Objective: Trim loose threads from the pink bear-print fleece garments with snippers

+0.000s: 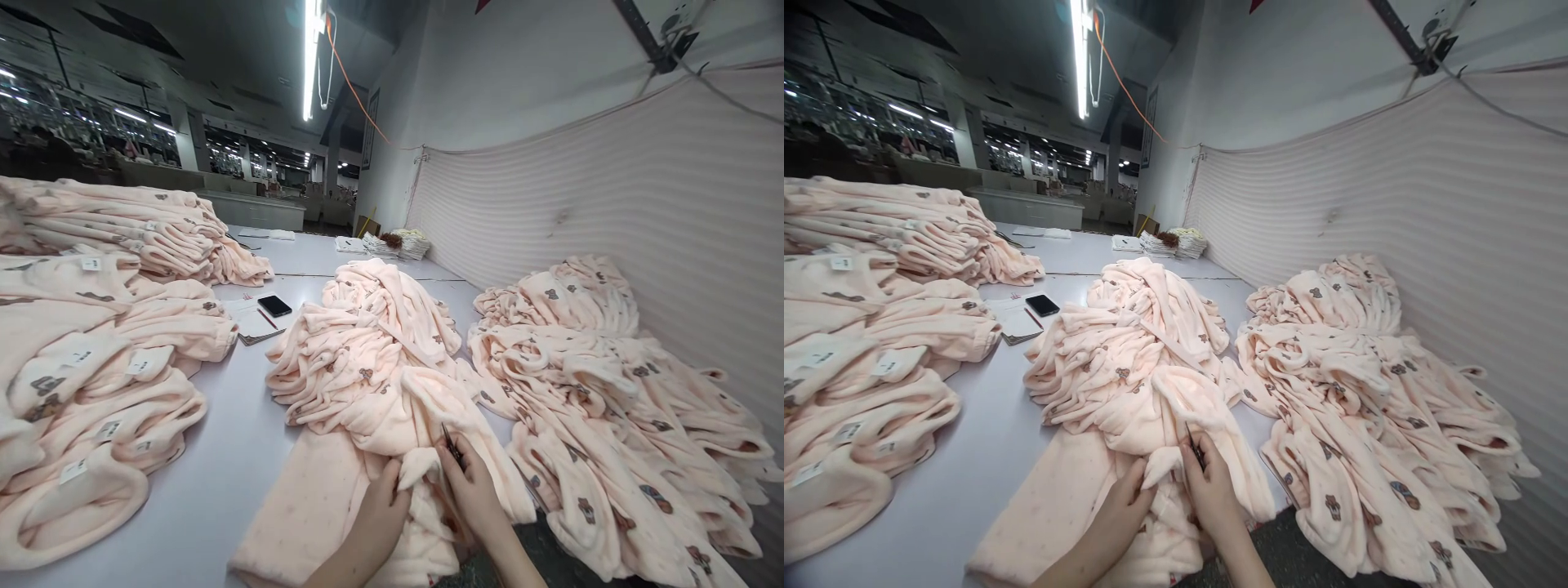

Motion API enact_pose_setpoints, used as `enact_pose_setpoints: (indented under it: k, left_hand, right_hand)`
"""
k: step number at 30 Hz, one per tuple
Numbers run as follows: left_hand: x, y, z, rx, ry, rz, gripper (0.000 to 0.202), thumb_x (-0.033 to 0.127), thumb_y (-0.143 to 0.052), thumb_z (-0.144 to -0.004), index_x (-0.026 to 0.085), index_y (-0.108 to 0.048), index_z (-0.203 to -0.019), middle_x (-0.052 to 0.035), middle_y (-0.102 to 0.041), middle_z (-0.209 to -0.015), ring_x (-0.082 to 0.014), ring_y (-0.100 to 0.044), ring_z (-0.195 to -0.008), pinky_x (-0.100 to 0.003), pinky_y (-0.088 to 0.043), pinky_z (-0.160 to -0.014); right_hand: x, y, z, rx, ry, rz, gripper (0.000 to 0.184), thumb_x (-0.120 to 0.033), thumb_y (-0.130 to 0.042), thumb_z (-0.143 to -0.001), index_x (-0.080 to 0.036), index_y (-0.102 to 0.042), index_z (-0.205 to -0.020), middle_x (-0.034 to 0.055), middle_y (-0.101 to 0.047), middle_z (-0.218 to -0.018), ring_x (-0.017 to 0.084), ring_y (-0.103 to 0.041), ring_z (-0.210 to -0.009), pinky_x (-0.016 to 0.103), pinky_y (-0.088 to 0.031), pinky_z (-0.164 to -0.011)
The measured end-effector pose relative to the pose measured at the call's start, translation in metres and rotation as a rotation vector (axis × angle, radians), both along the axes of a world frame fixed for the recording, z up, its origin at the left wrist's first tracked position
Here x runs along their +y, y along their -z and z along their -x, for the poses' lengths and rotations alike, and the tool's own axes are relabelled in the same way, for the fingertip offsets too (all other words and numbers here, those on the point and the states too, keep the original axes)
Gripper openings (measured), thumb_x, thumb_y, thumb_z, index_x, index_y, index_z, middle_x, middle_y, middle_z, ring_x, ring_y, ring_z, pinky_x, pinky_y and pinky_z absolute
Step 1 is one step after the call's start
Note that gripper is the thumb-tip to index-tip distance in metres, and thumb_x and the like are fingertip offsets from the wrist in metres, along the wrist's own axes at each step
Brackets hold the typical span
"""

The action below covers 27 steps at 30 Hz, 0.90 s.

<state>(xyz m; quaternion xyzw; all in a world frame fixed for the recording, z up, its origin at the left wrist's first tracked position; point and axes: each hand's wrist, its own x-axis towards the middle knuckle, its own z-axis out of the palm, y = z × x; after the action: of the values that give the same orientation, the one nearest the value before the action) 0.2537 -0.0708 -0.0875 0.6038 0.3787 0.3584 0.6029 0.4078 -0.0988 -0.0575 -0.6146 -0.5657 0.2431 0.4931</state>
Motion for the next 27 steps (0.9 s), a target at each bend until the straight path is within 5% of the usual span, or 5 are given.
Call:
enact_pose_setpoints:
  k: [6, 10, 15, 22, 27]
  left_hand:
    - [0.009, -0.036, 0.025, -0.258, -0.058, 0.092, 0.01, 0.03, -0.055, -0.083, 0.022, -0.052, -0.087, 0.0025, -0.053, -0.08, -0.0157, -0.049, -0.074, -0.024, -0.038, -0.069]
    - [0.021, -0.044, 0.023, -0.314, -0.091, 0.122, 0.011, 0.025, -0.059, -0.078, 0.021, -0.054, -0.086, 0.0013, -0.056, -0.083, -0.0169, -0.05, -0.079, -0.025, -0.039, -0.071]
    - [0.03, -0.034, 0.01, -0.21, -0.016, -0.016, 0.012, 0.013, -0.056, -0.073, 0.019, -0.057, -0.084, -0.0004, -0.058, -0.081, -0.0188, -0.053, -0.082, -0.028, -0.042, -0.075]
    - [0.006, 0.009, -0.007, -0.134, -0.183, -0.022, 0.04, 0.022, -0.061, -0.076, 0.021, -0.041, -0.11, -0.0047, -0.055, -0.094, -0.0222, -0.055, -0.088, -0.032, -0.045, -0.077]
    - [-0.002, 0.021, -0.013, -0.152, -0.201, -0.061, 0.028, 0.024, -0.054, -0.08, 0.023, -0.04, -0.103, -0.0072, -0.056, -0.101, -0.0223, -0.056, -0.092, -0.032, -0.045, -0.078]
  right_hand:
    - [0.026, -0.009, -0.021, -0.052, 0.009, -0.079, 0.023, -0.039, -0.049, -0.091, -0.019, -0.055, -0.081, -0.0002, -0.057, -0.076, 0.017, -0.055, -0.075, 0.025, -0.045, -0.071]
    - [0.023, -0.017, -0.018, -0.096, -0.002, -0.087, 0.02, -0.035, -0.049, -0.092, -0.019, -0.058, -0.087, 0.002, -0.061, -0.083, 0.018, -0.058, -0.082, 0.026, -0.046, -0.076]
    - [0.003, -0.027, 0.006, -0.173, -0.121, -0.061, 0.031, -0.024, -0.056, -0.087, -0.027, -0.056, -0.118, 0.0045, -0.055, -0.121, 0.02, -0.051, -0.116, 0.028, -0.041, -0.096]
    - [0.015, -0.018, 0.013, -0.212, -0.103, 0.005, 0.013, -0.017, -0.049, -0.087, -0.021, -0.059, -0.082, 0.0022, -0.061, -0.082, 0.019, -0.059, -0.083, 0.029, -0.046, -0.076]
    - [0.009, -0.015, 0.012, -0.27, -0.231, 0.028, 0.034, -0.009, -0.052, -0.081, -0.026, -0.06, -0.108, 0.0023, -0.059, -0.116, 0.018, -0.051, -0.114, 0.028, -0.04, -0.095]
